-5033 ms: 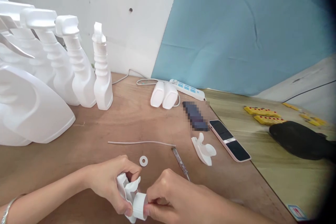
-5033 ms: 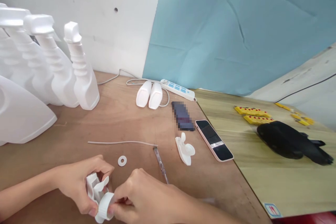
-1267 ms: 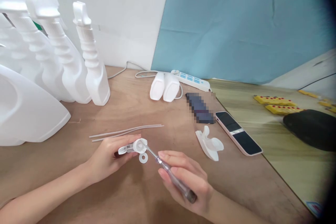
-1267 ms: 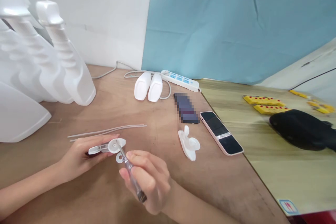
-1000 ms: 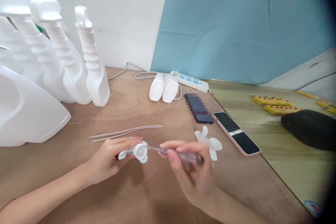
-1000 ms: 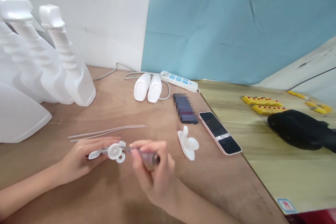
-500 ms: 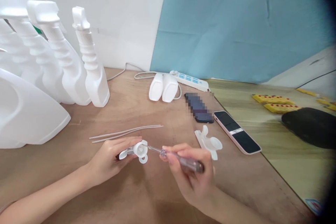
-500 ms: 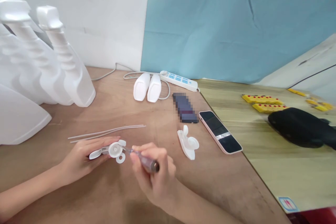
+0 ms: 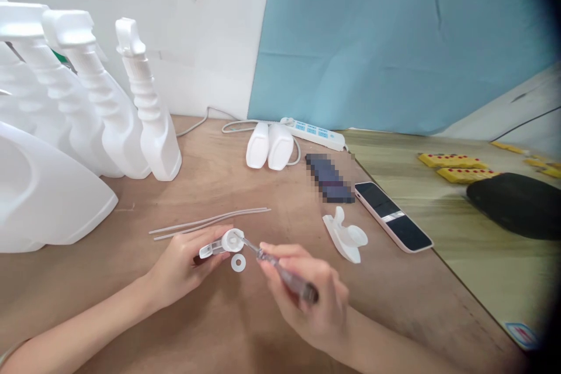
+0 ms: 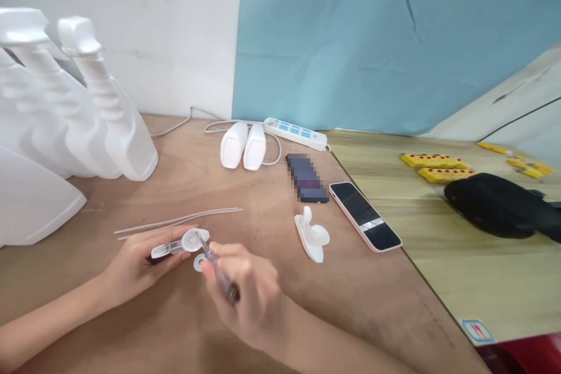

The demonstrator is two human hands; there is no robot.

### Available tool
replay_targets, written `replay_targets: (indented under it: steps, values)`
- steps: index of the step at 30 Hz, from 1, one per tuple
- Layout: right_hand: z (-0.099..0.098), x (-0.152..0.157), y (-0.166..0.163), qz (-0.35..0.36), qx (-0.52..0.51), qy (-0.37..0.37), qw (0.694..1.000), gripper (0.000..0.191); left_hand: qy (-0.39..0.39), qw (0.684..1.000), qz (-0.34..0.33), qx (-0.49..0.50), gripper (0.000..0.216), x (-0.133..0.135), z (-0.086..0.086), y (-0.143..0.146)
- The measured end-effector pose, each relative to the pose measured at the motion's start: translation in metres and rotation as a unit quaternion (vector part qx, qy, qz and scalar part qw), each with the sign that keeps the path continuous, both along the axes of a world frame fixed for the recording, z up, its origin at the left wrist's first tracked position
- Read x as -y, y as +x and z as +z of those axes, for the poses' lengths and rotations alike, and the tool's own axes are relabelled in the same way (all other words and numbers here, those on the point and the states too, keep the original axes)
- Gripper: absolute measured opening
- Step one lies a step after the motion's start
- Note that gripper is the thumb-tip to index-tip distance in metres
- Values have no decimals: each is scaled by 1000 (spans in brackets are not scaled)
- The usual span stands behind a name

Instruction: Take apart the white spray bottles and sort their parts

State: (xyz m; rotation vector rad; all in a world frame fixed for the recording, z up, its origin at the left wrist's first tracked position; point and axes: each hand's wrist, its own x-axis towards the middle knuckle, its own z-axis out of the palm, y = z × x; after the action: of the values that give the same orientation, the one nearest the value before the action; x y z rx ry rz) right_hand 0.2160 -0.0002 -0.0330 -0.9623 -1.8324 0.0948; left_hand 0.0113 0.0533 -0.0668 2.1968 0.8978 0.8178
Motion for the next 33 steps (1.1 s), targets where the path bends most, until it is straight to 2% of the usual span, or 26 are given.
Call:
replay_targets:
  steps: [2, 4, 5, 7, 8, 9, 10, 12, 14, 16, 21, 27, 33]
  values:
    - [4, -3, 2, -21, -75, -101, 992, 24, 21, 1000, 9, 0, 33, 1, -1, 1]
    - [3, -7, 4, -10, -81, -119, 990, 22, 21, 1000, 15, -3, 34, 2, -1, 1]
    - [1, -8, 5, 9, -56, -81, 995, 24, 13, 1000, 14, -7, 34, 2, -1, 1]
    - [-4, -9, 6, 62, 16, 41, 997, 28, -1, 1000, 13, -10, 34, 2, -1, 1]
    - [-5, -9, 6, 78, 41, 79, 993, 30, -3, 1000, 10, -9, 34, 2, -2, 1]
    - [-6, -9, 6, 81, 44, 85, 992, 31, 0, 1000, 7, -7, 34, 2, -2, 0]
    - [-5, -9, 6, 71, 24, 56, 996, 30, 7, 1000, 3, -5, 34, 2, -2, 0]
    - [-2, -10, 7, 38, -64, -84, 994, 25, 16, 1000, -2, -1, 35, 1, -1, 0]
    - [1, -13, 9, 28, -160, -206, 965, 19, 10, 1000, -4, 0, 33, 1, 1, 1]
    - [4, -17, 10, 43, -224, -260, 938, 16, -18, 1000, -5, -7, 32, 1, 4, 1]
    - [7, -28, 11, 41, -324, -287, 901, 20, -70, 997, -23, 2, 31, -1, 7, -1]
    - [5, -35, 16, 64, -349, -339, 872, 24, -50, 998, -34, 10, 31, -3, 6, -3]
    - [-4, -25, 16, 117, -309, -267, 905, 17, 4, 1000, -31, -2, 30, -3, 5, -3]
